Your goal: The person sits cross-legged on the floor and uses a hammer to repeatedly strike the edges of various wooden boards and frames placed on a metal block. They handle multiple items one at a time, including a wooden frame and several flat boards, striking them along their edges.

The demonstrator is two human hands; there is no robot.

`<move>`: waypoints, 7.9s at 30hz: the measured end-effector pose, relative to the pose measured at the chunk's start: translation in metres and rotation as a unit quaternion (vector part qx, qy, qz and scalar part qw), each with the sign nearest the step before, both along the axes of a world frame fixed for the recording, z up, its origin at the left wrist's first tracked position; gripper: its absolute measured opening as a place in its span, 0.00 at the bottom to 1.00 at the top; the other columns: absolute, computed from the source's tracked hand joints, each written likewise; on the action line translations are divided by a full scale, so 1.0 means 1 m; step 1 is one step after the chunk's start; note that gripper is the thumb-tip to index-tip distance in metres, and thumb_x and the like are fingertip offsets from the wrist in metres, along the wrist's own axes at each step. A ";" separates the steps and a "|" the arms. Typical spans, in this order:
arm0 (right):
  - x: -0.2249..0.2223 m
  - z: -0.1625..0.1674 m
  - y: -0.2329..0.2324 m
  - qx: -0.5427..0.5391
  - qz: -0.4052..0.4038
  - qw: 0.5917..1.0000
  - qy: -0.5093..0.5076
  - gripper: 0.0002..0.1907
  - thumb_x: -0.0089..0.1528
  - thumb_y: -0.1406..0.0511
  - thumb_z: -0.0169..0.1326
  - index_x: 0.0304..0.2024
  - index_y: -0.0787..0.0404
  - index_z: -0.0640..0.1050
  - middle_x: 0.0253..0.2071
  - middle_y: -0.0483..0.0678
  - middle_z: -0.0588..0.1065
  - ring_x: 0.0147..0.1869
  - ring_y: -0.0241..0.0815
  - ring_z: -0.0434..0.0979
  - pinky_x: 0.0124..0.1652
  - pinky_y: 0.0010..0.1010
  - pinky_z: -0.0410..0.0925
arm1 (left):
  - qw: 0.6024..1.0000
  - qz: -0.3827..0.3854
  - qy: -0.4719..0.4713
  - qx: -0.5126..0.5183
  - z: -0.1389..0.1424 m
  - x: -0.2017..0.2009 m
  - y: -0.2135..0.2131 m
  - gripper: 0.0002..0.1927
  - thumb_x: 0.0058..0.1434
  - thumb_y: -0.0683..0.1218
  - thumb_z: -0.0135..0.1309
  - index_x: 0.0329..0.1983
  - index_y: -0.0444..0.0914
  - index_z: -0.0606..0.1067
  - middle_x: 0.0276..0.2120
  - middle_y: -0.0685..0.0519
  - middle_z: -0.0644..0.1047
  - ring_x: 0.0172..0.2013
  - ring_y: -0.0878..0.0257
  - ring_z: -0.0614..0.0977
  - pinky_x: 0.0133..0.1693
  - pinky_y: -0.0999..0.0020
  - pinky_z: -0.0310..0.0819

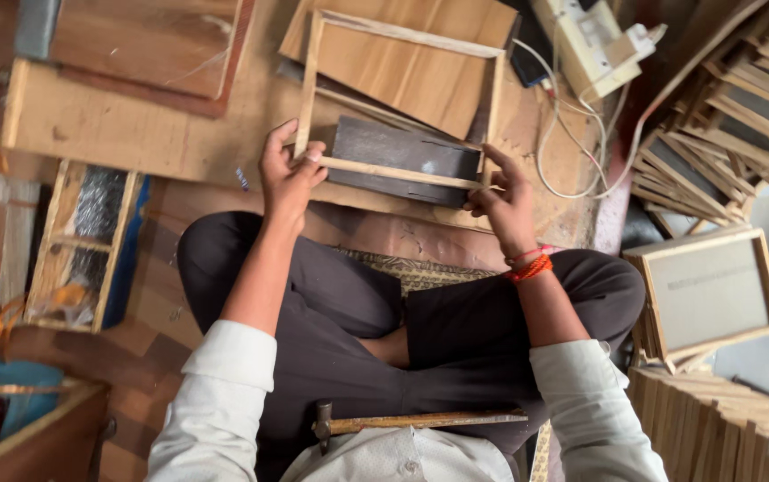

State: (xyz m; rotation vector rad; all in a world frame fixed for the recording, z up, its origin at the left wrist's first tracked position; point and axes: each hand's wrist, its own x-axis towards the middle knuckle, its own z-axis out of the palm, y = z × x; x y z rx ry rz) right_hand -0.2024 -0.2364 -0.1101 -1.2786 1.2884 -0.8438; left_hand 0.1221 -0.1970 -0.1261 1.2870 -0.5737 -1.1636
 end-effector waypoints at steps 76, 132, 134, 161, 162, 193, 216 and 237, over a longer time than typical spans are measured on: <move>0.031 0.030 0.035 -0.205 0.043 0.977 0.029 0.12 0.75 0.76 0.57 0.60 0.72 0.73 0.56 0.55 0.77 0.48 0.38 0.82 0.42 0.23 0.73 | 0.832 0.485 0.202 -0.180 -0.031 0.298 0.273 0.02 0.60 0.34 0.55 0.34 0.32 0.75 0.32 0.48 0.79 0.36 0.59 0.81 0.42 0.68 0.80; 0.019 0.015 0.003 -0.345 0.035 0.884 0.314 0.13 0.55 0.74 0.60 0.42 0.59 0.83 0.47 0.50 0.75 0.52 0.53 0.76 0.50 0.39 0.71 | 0.885 -0.075 -0.451 -0.084 -0.007 0.056 0.006 0.18 0.60 0.34 0.66 0.54 0.30 0.80 0.59 0.41 0.78 0.48 0.57 0.85 0.45 0.68 0.83; 0.018 0.014 0.002 -0.336 0.025 0.895 0.292 0.12 0.54 0.74 0.60 0.40 0.59 0.83 0.46 0.49 0.76 0.51 0.53 0.77 0.49 0.39 0.71 | 0.887 -0.069 -0.450 -0.075 -0.008 0.056 0.006 0.19 0.59 0.33 0.66 0.54 0.30 0.80 0.59 0.40 0.77 0.51 0.56 0.84 0.45 0.69 0.84; 0.037 -0.028 0.007 -0.406 0.108 0.875 0.238 0.11 0.62 0.79 0.62 0.47 0.69 0.84 0.49 0.53 0.79 0.52 0.44 0.77 0.49 0.31 0.78 | 0.727 -0.019 -0.638 0.255 -0.032 0.319 0.150 0.09 0.54 0.41 0.62 0.38 0.43 0.82 0.42 0.45 0.82 0.46 0.48 0.82 0.48 0.54 0.76; 0.038 -0.027 0.006 -0.383 0.106 0.889 0.227 0.11 0.63 0.78 0.62 0.48 0.68 0.84 0.49 0.54 0.78 0.53 0.44 0.77 0.48 0.30 0.78 | 0.719 -0.038 -0.657 0.222 -0.038 0.325 0.154 0.09 0.51 0.41 0.63 0.37 0.42 0.82 0.42 0.45 0.82 0.47 0.48 0.82 0.48 0.54 0.75; -0.060 0.098 0.253 -0.261 0.283 0.865 0.323 0.21 0.57 0.66 0.57 0.54 0.60 0.77 0.31 0.45 0.73 0.34 0.42 0.77 0.32 0.33 0.70 | 0.914 0.069 -0.391 -0.077 -0.033 0.224 0.081 0.05 0.75 0.39 0.52 0.51 0.35 0.72 0.46 0.54 0.76 0.38 0.69 0.77 0.39 0.75 0.75; -0.035 0.109 0.155 -0.267 0.019 0.889 0.371 0.30 0.65 0.74 0.55 0.70 0.64 0.67 0.33 0.51 0.74 0.29 0.47 0.75 0.31 0.35 0.68 | 0.834 -0.197 -0.461 -0.230 0.012 -0.115 -0.049 0.09 0.55 0.38 0.65 0.34 0.39 0.75 0.42 0.54 0.75 0.45 0.57 0.78 0.45 0.59 0.71; -0.020 0.102 0.156 -0.250 0.044 0.861 0.440 0.24 0.63 0.70 0.58 0.63 0.58 0.75 0.30 0.49 0.74 0.26 0.48 0.73 0.26 0.37 0.64 | 0.811 -0.176 -0.504 -0.238 -0.004 -0.117 -0.050 0.14 0.49 0.39 0.71 0.31 0.41 0.75 0.46 0.56 0.72 0.50 0.56 0.76 0.51 0.54 0.66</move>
